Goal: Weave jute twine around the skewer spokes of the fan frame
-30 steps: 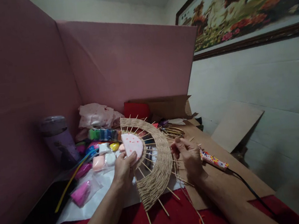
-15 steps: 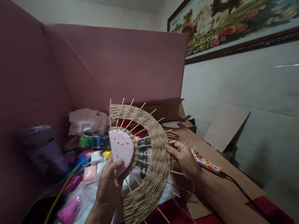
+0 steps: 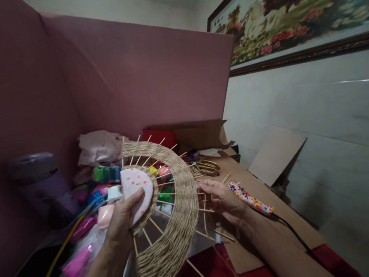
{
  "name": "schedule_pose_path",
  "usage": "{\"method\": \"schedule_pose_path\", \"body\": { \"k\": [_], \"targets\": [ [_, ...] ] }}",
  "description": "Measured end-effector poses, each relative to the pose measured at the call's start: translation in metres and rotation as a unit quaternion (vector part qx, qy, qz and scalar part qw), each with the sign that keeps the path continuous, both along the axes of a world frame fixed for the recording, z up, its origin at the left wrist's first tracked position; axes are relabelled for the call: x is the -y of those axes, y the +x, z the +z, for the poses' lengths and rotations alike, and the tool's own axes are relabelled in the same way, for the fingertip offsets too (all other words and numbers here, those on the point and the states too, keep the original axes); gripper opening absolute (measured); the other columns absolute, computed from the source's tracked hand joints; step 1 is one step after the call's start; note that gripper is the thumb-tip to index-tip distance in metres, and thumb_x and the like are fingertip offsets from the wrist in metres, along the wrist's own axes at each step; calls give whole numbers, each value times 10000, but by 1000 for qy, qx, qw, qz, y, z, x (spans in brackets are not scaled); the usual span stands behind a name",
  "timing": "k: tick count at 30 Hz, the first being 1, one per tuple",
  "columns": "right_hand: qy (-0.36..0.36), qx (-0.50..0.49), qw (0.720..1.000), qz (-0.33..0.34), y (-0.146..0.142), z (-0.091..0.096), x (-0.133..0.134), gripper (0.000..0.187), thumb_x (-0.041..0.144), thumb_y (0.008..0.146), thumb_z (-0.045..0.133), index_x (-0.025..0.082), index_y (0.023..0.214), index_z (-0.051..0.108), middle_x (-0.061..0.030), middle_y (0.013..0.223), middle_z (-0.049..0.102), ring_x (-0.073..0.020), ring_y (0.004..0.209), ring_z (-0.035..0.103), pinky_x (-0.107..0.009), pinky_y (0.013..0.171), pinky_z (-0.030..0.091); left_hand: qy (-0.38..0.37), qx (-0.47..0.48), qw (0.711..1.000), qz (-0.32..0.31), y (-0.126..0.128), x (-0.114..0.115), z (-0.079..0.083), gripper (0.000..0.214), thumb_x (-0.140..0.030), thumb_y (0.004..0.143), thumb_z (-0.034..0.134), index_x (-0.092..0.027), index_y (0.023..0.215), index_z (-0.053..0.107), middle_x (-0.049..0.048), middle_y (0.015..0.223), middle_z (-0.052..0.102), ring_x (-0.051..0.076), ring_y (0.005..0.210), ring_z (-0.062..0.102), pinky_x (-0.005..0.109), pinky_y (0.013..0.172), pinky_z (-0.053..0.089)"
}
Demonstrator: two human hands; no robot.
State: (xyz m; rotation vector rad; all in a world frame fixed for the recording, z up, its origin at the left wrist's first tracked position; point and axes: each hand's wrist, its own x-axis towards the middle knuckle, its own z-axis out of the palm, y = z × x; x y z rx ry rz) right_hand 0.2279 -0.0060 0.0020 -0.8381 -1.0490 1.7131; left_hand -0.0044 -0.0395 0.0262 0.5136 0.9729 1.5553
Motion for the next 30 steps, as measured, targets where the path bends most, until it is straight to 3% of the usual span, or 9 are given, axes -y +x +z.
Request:
{"method": "schedule_pose_path", "body": {
  "k": [4,9,14,18,22,25,30],
  "targets": [
    [0,-35,998,46,-7,-3,5,298,408,796,610,141,928,622,-70,813,667,-130,680,633,-233,615,491,14,15,998,52,-2,0,-2,203,-50,664,604,-82,859,649,79,638,704,180,499,651,253,477,554],
    [-44,-30,998,37,-14,-6,8,279,289,689,739,121,862,599,-36,730,641,-69,552,578,-160,521,451,36,22,995,85,-1,-2,-3,209,-63,683,589,-101,883,638,65,649,707,185,506,654,305,524,572],
    [-30,-14,999,-4,-15,-13,6,322,335,634,765,127,757,552,52,568,537,11,365,339,-108,350,237,43,36,993,100,-2,-3,-6,224,-65,678,596,-101,896,632,57,639,703,180,501,652,338,566,578],
    [6,23,999,-45,-15,-14,6,344,436,682,695,167,771,500,107,461,432,3,319,190,-132,321,102,47,55,991,111,-3,-3,-7,220,-60,684,590,-109,894,632,59,665,710,186,523,661,332,565,579],
    [57,35,995,-78,-16,-13,8,285,400,726,643,190,857,503,119,433,405,-14,321,160,-143,325,88,18,91,991,94,-2,-1,-3,154,-69,715,565,-96,848,637,74,625,702,183,504,656,317,564,578],
    [76,26,995,-62,-17,-15,9,253,334,742,620,193,931,527,116,432,398,-22,337,154,-151,337,88,-4,127,989,73,-1,-1,-2,132,-87,740,545,-85,830,641,87,608,696,185,511,658,314,568,578],
    [126,72,989,-34,-21,-21,11,207,330,763,620,171,893,597,99,454,353,-32,383,221,-166,369,139,-8,156,986,61,-2,-3,-10,125,-83,724,575,-103,827,642,75,617,699,185,523,663,322,586,581]
  ]
}}
